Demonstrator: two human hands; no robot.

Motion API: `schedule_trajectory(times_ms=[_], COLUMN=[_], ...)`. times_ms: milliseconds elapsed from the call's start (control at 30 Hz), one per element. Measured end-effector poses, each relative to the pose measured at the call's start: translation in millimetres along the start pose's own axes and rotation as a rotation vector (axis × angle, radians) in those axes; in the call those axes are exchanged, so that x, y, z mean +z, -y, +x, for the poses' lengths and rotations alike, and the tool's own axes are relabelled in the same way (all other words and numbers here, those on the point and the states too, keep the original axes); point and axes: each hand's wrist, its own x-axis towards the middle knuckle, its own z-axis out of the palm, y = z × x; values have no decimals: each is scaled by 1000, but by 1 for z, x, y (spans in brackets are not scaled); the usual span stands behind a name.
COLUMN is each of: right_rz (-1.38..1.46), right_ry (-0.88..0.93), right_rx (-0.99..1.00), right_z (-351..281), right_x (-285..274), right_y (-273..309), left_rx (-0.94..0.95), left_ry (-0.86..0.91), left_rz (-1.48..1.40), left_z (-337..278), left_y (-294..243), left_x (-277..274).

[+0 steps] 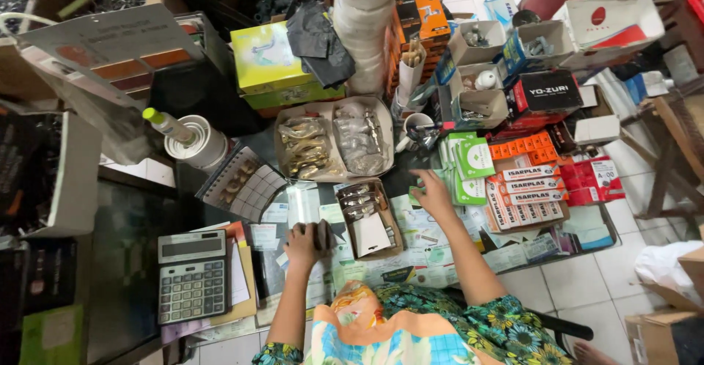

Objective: A person at a hardware store counter opens small packages of metal hardware, inspects the contents, and places them into a larger cardboard box while also handling adhesive products.

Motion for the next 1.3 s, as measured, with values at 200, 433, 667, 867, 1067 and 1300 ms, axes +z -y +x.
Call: schedule_trajectory(times_ms=[200,433,667,867,1067,1300], right_rz=[-285,-431,-338,-65,444,722], right_ry=[203,274,311,177,-111,-1], right_rx=[136,147,149,291,479,795], right_z=[-14,-38,-36,-59,-121,-236], right_x=[38,59,70,5,4,81], right_y=[-66,-42,-79,-61,-90,-110], left_rx=[141,86,70,150,212,278], left_ry=[-285,-386,-326,-344,-254,-58], left_rz=[-111,-528,-413,-16,26,56], left_z=[20,4,10,29,31,11], left_y=[25,13,11,23,25,42], left_x=[39,-24,-7,48,48,35])
